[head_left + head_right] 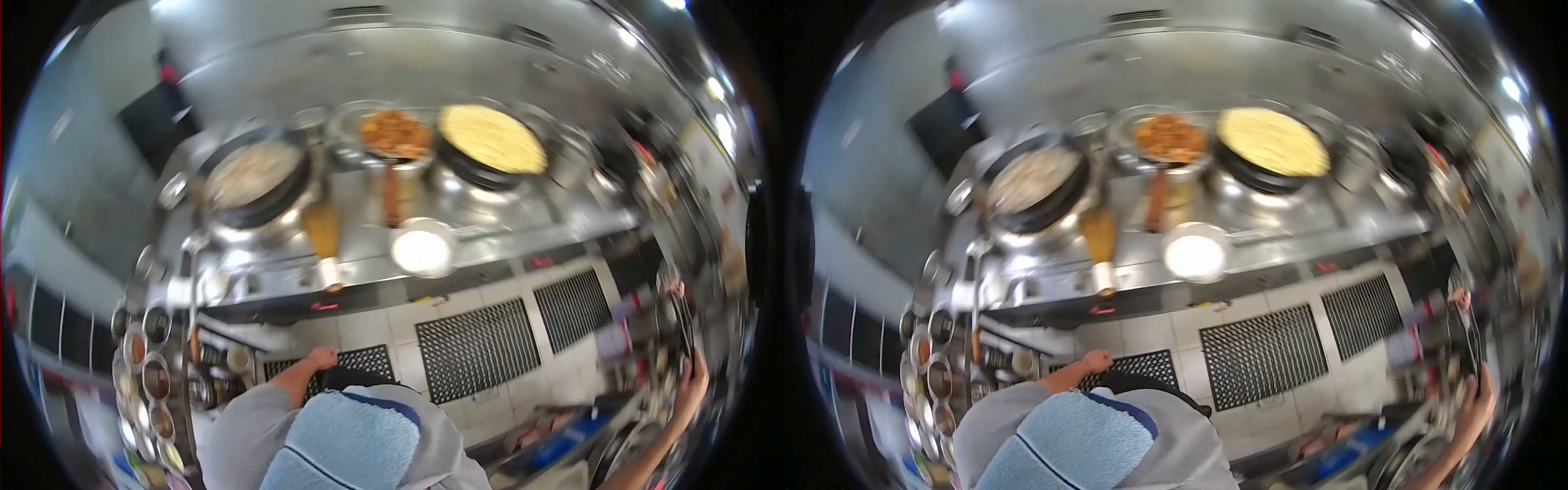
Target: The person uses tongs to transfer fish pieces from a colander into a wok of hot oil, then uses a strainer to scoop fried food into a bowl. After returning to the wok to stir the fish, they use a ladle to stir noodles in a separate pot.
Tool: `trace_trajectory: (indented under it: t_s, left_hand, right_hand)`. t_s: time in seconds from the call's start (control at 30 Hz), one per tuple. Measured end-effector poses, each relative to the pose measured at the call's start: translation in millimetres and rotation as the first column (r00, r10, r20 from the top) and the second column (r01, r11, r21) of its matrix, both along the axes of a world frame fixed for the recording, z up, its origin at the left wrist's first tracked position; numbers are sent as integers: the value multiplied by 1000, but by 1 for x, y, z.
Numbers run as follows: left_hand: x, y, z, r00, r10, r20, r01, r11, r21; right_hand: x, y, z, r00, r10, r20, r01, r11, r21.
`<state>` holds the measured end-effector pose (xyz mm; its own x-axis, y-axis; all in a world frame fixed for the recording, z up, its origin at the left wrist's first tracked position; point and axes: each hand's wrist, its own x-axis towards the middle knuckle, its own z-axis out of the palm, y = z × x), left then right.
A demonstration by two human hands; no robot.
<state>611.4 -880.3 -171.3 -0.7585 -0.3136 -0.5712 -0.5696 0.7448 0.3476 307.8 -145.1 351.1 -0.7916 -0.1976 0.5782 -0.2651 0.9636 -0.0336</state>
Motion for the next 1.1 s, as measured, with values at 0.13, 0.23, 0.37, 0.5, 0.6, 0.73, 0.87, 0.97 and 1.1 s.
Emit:
trace_trajectory:
  t_s: [0.13, 0.23, 0.37, 0.5, 0.6, 0.73, 0.87, 0.97, 1.1]
  left_hand:
    - [79, -34, -7, 931, 347, 118, -362, 920, 153]
    - [171, -70, -45, 984, 54, 169, -71, 993, 97]
    - [278, -89, -72, 940, -241, 240, 231, 970, 71]
    - [373, -94, -92, 955, 296, 8, -276, 879, 388]
    - [404, -86, -83, 979, 65, -195, -59, 998, 34]
    - [385, -42, -70, 919, 354, 174, -372, 924, 86]
    - [360, 10, -57, 262, 932, 250, -904, 147, 402]
    - [343, 56, -53, 190, 950, 248, -909, 75, 410]
    - [322, 101, -48, 222, 950, 221, -926, 135, 353]
  right_hand:
    - [-51, -204, 32, 936, 353, 17, -352, 936, -10]
    - [-41, -377, 50, 849, 529, -7, -528, 848, 51]
    - [-11, -595, 66, 655, 756, -1, -753, 653, 84]
    - [3, -765, 45, 519, 850, 85, -836, 484, 258]
    - [3, -871, 8, 470, 848, 243, -857, 373, 356]
    - [27, -972, -37, 313, 886, 343, -894, 154, 420]
    - [18, -1022, -53, 317, 875, 366, -847, 88, 524]
    - [-7, -1040, -64, 309, 889, 337, -802, 53, 595]
    - [-19, -1040, -89, 354, 859, 369, -708, -12, 706]
